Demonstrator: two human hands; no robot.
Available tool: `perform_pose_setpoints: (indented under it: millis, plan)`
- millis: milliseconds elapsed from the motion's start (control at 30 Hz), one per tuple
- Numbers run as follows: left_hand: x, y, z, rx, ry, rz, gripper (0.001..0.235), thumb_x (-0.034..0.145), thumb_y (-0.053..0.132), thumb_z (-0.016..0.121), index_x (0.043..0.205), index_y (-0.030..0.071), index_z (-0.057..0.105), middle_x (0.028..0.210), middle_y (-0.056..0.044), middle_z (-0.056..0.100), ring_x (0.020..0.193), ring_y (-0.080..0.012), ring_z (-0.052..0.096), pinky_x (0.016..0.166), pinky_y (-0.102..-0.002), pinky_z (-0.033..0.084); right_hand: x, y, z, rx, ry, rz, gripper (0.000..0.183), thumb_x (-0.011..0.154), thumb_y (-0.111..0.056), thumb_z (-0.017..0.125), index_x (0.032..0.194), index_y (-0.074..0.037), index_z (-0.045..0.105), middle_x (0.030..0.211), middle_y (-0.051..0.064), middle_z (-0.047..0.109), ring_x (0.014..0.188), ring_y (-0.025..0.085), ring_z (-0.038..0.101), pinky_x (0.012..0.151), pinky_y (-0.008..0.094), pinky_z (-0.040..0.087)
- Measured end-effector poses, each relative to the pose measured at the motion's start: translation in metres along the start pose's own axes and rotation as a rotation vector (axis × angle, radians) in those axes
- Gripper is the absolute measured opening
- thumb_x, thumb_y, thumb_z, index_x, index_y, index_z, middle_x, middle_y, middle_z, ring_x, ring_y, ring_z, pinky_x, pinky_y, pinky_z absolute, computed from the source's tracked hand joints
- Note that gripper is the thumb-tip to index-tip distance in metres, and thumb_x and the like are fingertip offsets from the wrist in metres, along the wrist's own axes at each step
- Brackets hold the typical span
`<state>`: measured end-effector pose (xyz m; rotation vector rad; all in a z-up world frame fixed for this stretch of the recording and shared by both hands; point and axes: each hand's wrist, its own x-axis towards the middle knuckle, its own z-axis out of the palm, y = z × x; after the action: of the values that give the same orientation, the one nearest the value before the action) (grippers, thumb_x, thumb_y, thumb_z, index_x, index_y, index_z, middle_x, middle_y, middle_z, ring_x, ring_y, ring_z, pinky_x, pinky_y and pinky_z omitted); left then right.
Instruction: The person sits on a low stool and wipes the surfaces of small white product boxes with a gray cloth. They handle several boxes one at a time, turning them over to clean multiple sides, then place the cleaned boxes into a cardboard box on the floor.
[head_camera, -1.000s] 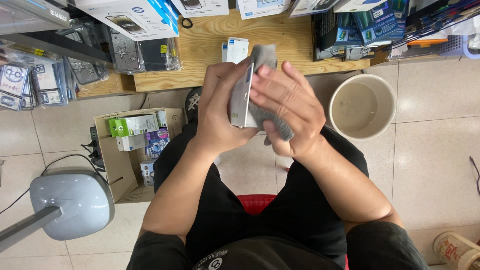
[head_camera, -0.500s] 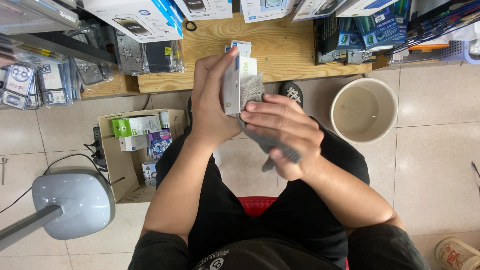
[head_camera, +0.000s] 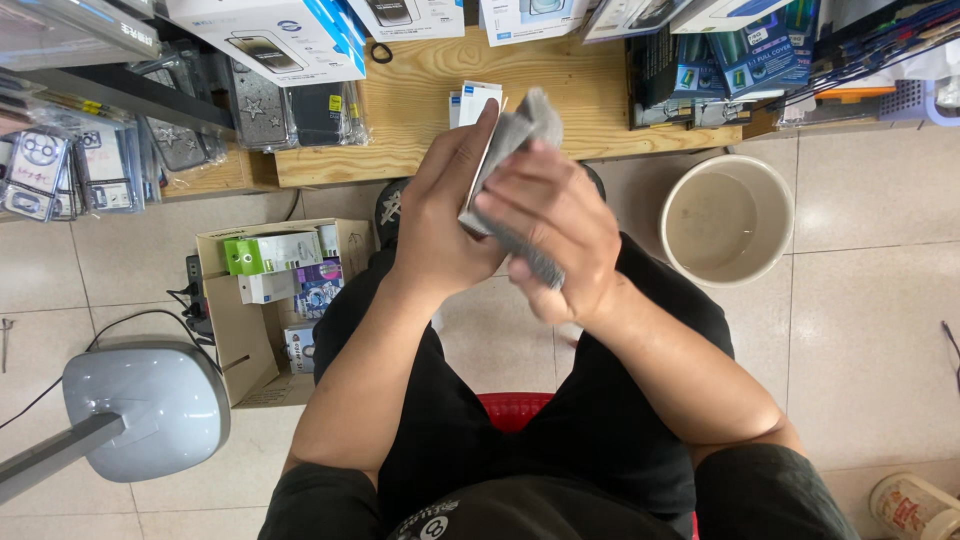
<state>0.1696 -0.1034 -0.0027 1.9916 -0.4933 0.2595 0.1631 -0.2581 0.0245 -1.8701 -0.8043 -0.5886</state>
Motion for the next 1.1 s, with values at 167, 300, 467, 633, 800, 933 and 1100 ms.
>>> perform_pose_setpoints:
  millis: [167, 300, 467, 633, 800, 933, 1100]
  plan:
    - [-0.001, 0.001, 0.0, 0.029, -0.009, 0.016, 0.071, 0.085, 0.011, 0.062, 0.151, 0.016, 0.037, 0.13, -0.01, 0.058, 0.113, -0.0243, 0.067, 0.095, -0.033, 0.056, 0.004, -0.003, -0.001, 0.119, 0.05, 0.023, 0.056, 0.103, -0.031, 0.033, 0.091, 0.01, 0.069, 0.094, 0.022, 0.067, 0.089, 0.038, 0.065, 0.087, 0.048, 0.053]
    - [-0.001, 0.011, -0.002, -0.021, -0.028, -0.006, 0.076, 0.081, 0.014, 0.07, 0.15, 0.018, 0.038, 0.126, -0.009, 0.06, 0.106, -0.0207, 0.067, 0.09, -0.029, 0.055, 0.012, 0.006, -0.001, 0.001, 0.177, 0.076, 0.05, 0.102, -0.025, 0.035, 0.092, 0.01, 0.069, 0.097, 0.022, 0.067, 0.097, 0.039, 0.062, 0.087, 0.045, 0.049]
    - [-0.002, 0.004, 0.002, 0.041, -0.008, 0.053, 0.063, 0.097, 0.014, 0.063, 0.152, 0.02, 0.035, 0.119, -0.007, 0.062, 0.097, -0.0176, 0.068, 0.081, -0.03, 0.058, -0.007, -0.009, 0.007, 0.013, 0.02, -0.096, 0.051, 0.103, -0.03, 0.036, 0.104, 0.009, 0.067, 0.103, 0.022, 0.064, 0.095, 0.042, 0.062, 0.092, 0.053, 0.052]
    - [0.005, 0.017, -0.003, -0.085, 0.034, 0.046, 0.069, 0.077, 0.004, 0.065, 0.144, 0.012, 0.047, 0.119, -0.013, 0.065, 0.102, -0.0269, 0.071, 0.085, -0.035, 0.058, -0.003, 0.011, 0.006, 0.028, 0.101, -0.09, 0.05, 0.1, -0.03, 0.037, 0.099, 0.005, 0.073, 0.098, 0.019, 0.069, 0.09, 0.038, 0.066, 0.083, 0.047, 0.054]
    - [0.009, 0.016, -0.004, -0.214, 0.103, 0.086, 0.072, 0.066, 0.001, 0.061, 0.137, 0.004, 0.057, 0.11, -0.016, 0.069, 0.092, -0.0251, 0.071, 0.074, -0.034, 0.056, 0.001, 0.028, 0.002, -0.098, 0.211, -0.121, 0.049, 0.101, -0.029, 0.04, 0.098, 0.004, 0.076, 0.097, 0.018, 0.071, 0.091, 0.04, 0.068, 0.079, 0.046, 0.056]
    - [0.012, 0.014, -0.002, -0.298, 0.087, 0.06, 0.074, 0.061, 0.0, 0.058, 0.135, 0.003, 0.058, 0.105, -0.019, 0.07, 0.081, -0.0186, 0.065, 0.062, -0.03, 0.051, 0.004, 0.029, -0.001, -0.081, 0.246, -0.077, 0.047, 0.1, -0.025, 0.041, 0.097, 0.007, 0.075, 0.096, 0.021, 0.07, 0.092, 0.042, 0.068, 0.079, 0.048, 0.056]
    - [0.011, 0.007, 0.0, -0.311, 0.067, 0.01, 0.074, 0.061, -0.003, 0.054, 0.135, 0.003, 0.058, 0.103, -0.02, 0.07, 0.082, -0.0203, 0.067, 0.062, -0.03, 0.051, 0.005, 0.033, 0.002, -0.024, 0.299, -0.023, 0.049, 0.104, -0.024, 0.039, 0.1, 0.013, 0.07, 0.1, 0.026, 0.068, 0.098, 0.044, 0.067, 0.088, 0.05, 0.053]
